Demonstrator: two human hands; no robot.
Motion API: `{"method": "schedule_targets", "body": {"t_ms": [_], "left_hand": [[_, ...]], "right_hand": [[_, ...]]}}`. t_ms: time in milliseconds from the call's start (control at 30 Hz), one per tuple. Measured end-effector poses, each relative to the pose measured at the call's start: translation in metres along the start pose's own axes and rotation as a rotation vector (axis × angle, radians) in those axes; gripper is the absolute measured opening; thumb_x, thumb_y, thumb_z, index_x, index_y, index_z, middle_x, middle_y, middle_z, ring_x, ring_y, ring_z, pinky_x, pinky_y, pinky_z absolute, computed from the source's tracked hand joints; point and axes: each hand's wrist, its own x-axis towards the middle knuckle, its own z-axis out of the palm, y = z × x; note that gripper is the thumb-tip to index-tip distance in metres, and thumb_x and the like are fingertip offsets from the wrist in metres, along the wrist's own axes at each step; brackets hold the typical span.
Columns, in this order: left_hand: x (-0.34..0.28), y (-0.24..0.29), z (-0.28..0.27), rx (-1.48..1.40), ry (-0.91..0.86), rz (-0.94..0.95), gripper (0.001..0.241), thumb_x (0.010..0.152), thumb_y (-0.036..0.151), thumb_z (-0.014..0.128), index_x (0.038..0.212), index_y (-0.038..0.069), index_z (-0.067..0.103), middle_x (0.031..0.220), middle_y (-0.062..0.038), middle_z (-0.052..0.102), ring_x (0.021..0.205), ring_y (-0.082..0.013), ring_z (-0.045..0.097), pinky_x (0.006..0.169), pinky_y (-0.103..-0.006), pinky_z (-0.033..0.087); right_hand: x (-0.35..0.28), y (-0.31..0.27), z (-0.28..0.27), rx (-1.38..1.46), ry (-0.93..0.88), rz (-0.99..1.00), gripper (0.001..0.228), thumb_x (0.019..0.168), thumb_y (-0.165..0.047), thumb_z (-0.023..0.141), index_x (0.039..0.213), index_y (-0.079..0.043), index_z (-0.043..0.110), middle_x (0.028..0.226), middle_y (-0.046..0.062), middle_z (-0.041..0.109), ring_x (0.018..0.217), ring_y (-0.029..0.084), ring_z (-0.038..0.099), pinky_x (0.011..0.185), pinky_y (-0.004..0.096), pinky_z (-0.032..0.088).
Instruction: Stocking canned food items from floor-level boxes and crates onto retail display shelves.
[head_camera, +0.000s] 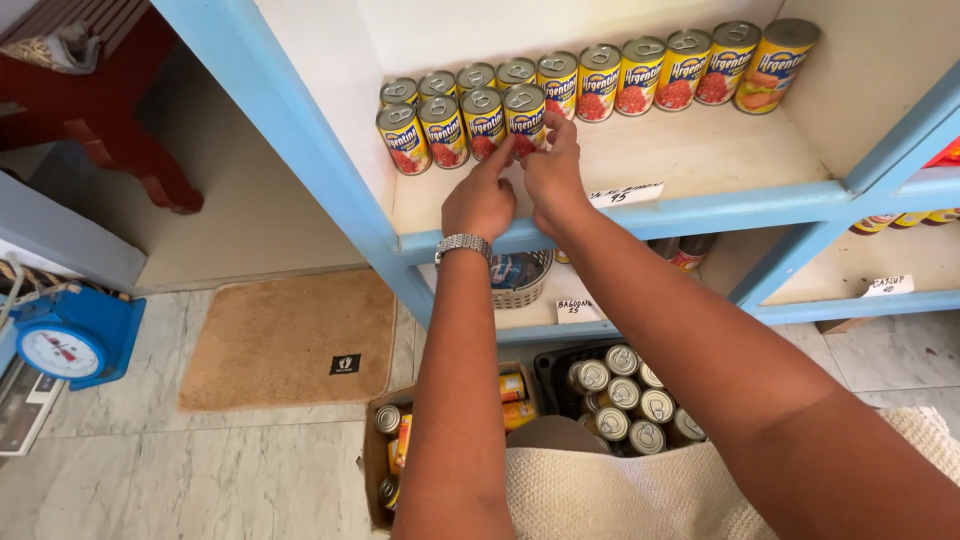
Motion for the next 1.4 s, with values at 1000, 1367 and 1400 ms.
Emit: {"method": "schedule_targets", "body": {"t_ms": [1000, 1367, 1400], "left_hand": [[-0.001, -0.009, 0.013, -0.015, 0.233, -0.067, 0.089, 0.081, 0.025, 0.070, 0.157, 0.017, 0.024, 0.153, -0.014, 0.045, 0.118, -0.0317, 0.065, 0.094, -0.0461, 0.053], [-0.006, 0.007, -0.002, 0.123, 0.099, 0.052, 0.071, 0.084, 0.017, 0.060, 0.150, 0.038, 0.045, 0.138, 0.001, 0.063, 0.109, -0.0304, 0.066, 0.098, -0.0431, 0.051], [-0.007, 0.008, -0.003, 0.140, 0.054, 0.028, 0.073, 0.085, 0.016, 0.058, 0.151, 0.041, 0.043, 0.138, 0.002, 0.064, 0.110, -0.0295, 0.066, 0.098, -0.0433, 0.051]], "right_hand": [[-0.008, -0.003, -0.001, -0.041, -0.059, -0.055, 0.069, 0.083, 0.019, 0.051, 0.145, -0.008, 0.036, 0.141, 0.012, 0.043, 0.117, 0.019, 0.056, 0.098, 0.033, 0.051], [-0.004, -0.002, 0.002, -0.255, -0.007, -0.151, 0.041, 0.085, 0.011, 0.054, 0.125, 0.002, 0.054, 0.127, 0.015, 0.050, 0.113, 0.024, 0.060, 0.100, 0.033, 0.053], [-0.005, -0.001, 0.002, -0.287, -0.002, -0.117, 0.043, 0.084, 0.011, 0.054, 0.127, 0.001, 0.053, 0.127, 0.014, 0.050, 0.113, 0.023, 0.059, 0.099, 0.033, 0.052]]}}
